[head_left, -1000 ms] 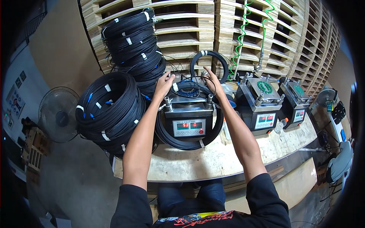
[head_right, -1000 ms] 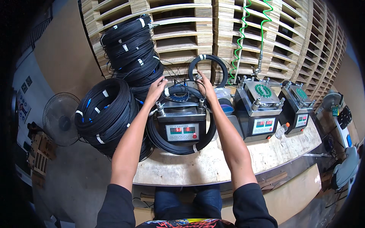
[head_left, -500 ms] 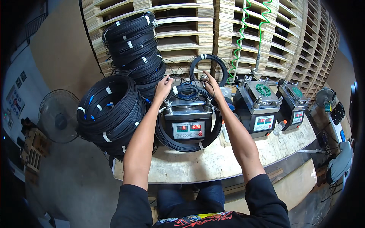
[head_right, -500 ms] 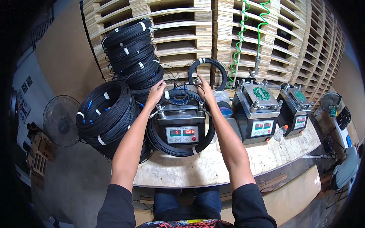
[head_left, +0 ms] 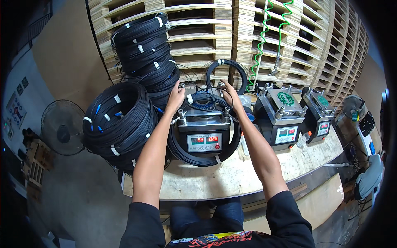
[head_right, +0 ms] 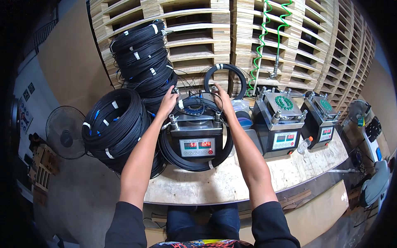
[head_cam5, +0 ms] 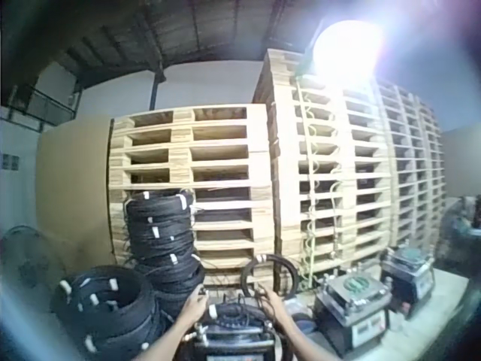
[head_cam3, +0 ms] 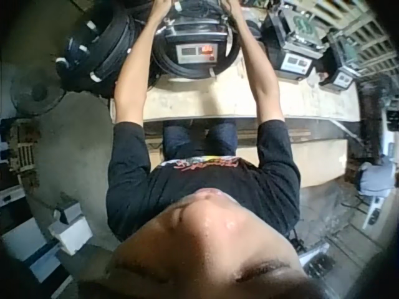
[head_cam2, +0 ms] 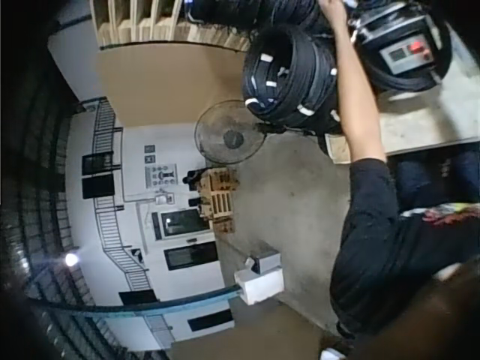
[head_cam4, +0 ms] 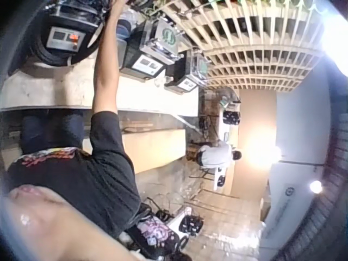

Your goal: The person assembles black cables by inserting blue connectors into the ends and securing them with white zip ties. They use a handheld tool to tighten the zip ties and place the finished coils onto a stack.

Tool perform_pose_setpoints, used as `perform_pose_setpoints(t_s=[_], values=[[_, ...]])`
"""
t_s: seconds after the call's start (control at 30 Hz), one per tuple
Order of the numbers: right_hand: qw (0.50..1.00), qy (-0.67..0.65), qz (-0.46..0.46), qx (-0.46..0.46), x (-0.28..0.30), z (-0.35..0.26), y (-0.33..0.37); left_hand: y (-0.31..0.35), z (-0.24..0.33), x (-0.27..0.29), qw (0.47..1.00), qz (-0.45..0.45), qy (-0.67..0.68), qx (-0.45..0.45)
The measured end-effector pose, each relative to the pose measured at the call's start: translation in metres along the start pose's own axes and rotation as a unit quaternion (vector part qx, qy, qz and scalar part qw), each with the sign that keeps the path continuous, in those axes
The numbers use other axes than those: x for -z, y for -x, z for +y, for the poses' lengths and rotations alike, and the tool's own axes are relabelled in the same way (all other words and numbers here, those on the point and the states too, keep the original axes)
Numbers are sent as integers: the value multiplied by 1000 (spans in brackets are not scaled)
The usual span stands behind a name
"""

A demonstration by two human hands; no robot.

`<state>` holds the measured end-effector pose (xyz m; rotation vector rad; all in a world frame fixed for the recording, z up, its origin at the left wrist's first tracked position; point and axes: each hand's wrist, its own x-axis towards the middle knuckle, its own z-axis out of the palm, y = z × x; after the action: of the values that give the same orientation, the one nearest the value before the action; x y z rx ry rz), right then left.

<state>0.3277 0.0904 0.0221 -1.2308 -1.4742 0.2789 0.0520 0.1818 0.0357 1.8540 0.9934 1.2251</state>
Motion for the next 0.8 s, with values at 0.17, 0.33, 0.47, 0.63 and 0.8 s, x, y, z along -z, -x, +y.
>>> perform_pose_setpoints(t_s=[0.17, 0.33, 0.47, 0.63, 0.8], values=[[1000, -10, -5, 4, 5, -1, -1, -1, 7, -3, 1000, -17, 2, 23], [999, -38, 1, -36, 3, -9, 5, 13, 25, 0, 999, -24, -17, 38], [999, -42, 11, 16, 2, -3, 1, 9, 28, 4, 998, -36, -31, 34], [1000, -4, -6, -19, 4, -5, 4, 19, 41, 4, 998, -30, -27, 44], [1000, 3, -22, -1, 7, -7, 4, 17, 40, 4, 998, -35, -31, 42]])
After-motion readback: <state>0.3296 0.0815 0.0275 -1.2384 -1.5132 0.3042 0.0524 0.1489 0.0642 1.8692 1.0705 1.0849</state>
